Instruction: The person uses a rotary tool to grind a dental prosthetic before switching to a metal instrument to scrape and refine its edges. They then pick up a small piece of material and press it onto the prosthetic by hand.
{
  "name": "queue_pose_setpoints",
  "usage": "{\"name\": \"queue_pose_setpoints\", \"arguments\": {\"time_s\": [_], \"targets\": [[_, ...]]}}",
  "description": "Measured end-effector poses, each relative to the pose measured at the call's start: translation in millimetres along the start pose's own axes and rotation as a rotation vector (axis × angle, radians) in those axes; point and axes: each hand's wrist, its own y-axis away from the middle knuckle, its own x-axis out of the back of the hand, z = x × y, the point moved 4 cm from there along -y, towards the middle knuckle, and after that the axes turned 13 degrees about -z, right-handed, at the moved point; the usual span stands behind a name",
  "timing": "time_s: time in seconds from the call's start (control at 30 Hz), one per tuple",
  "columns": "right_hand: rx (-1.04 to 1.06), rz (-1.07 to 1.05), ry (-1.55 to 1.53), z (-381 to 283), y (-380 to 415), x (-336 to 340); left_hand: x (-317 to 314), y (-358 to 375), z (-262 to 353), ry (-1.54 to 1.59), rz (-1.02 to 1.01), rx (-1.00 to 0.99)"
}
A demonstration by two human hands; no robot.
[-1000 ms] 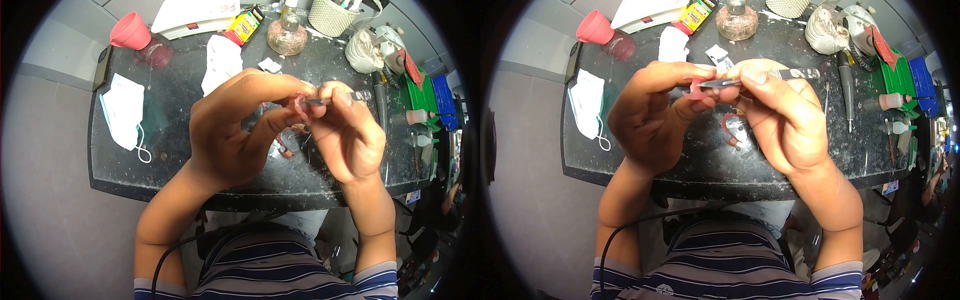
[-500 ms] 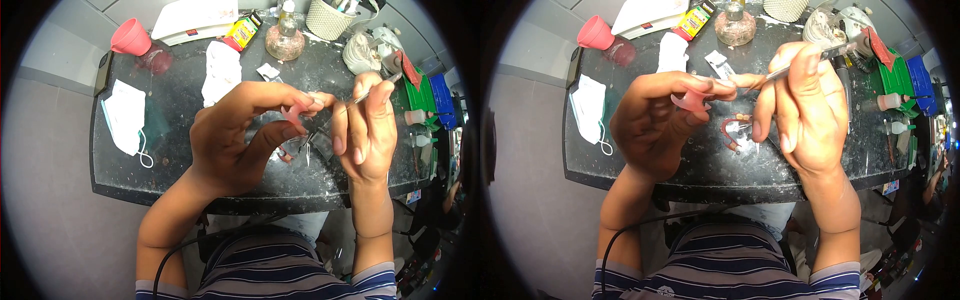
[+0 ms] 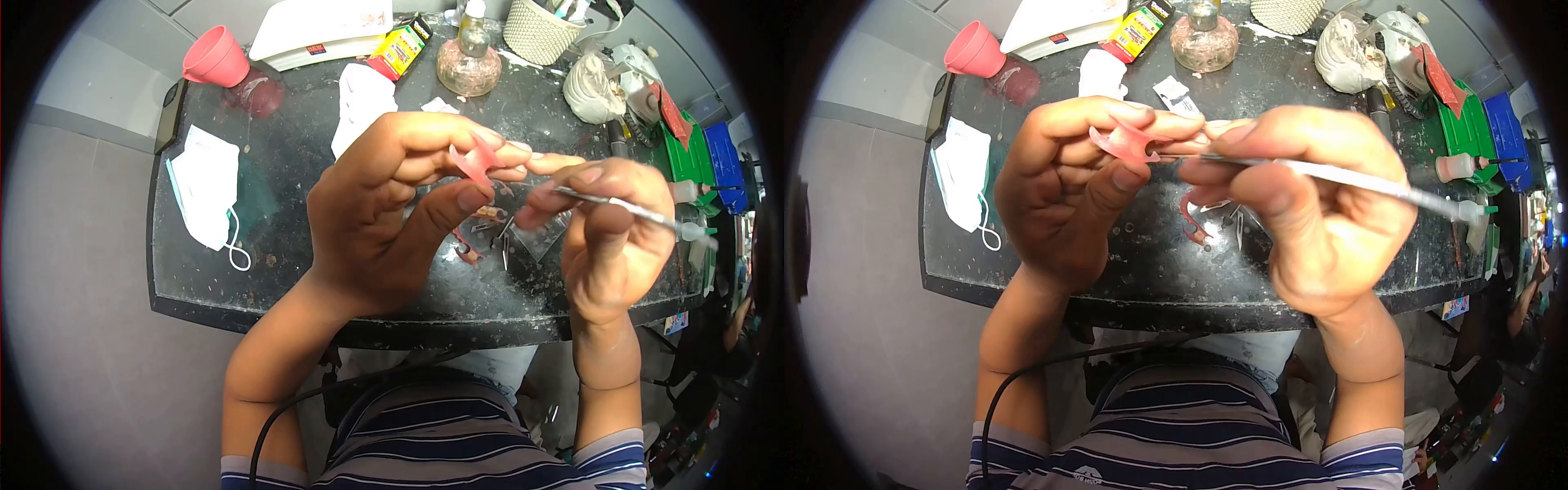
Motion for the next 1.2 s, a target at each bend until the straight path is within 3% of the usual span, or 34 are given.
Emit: {"name": "queue_pose_setpoints", "arguments": {"time_s": [0.1, 0.27, 0.77, 1.2], "targets": [[0.15, -0.137, 0.436, -12.3, -2.1, -1.0, 2.9, 2.4, 4.3, -0.048, -0.04, 0.075], [0.219, -0.216, 0.73, -23.2, -9.3, -11.7, 4.1, 3.3, 1.7, -0.13, -0.026, 0.022], [0.206, -0.205, 0.71, -28.6, -10.3, -22.4, 4.5, 6.4, 0.2, -0.307, -0.038, -0.071], [0.19, -0.197, 0.726, -26.8, -7.8, -23.3, 3.3, 6.8, 2.9, -0.353, -0.016, -0.031]]}}
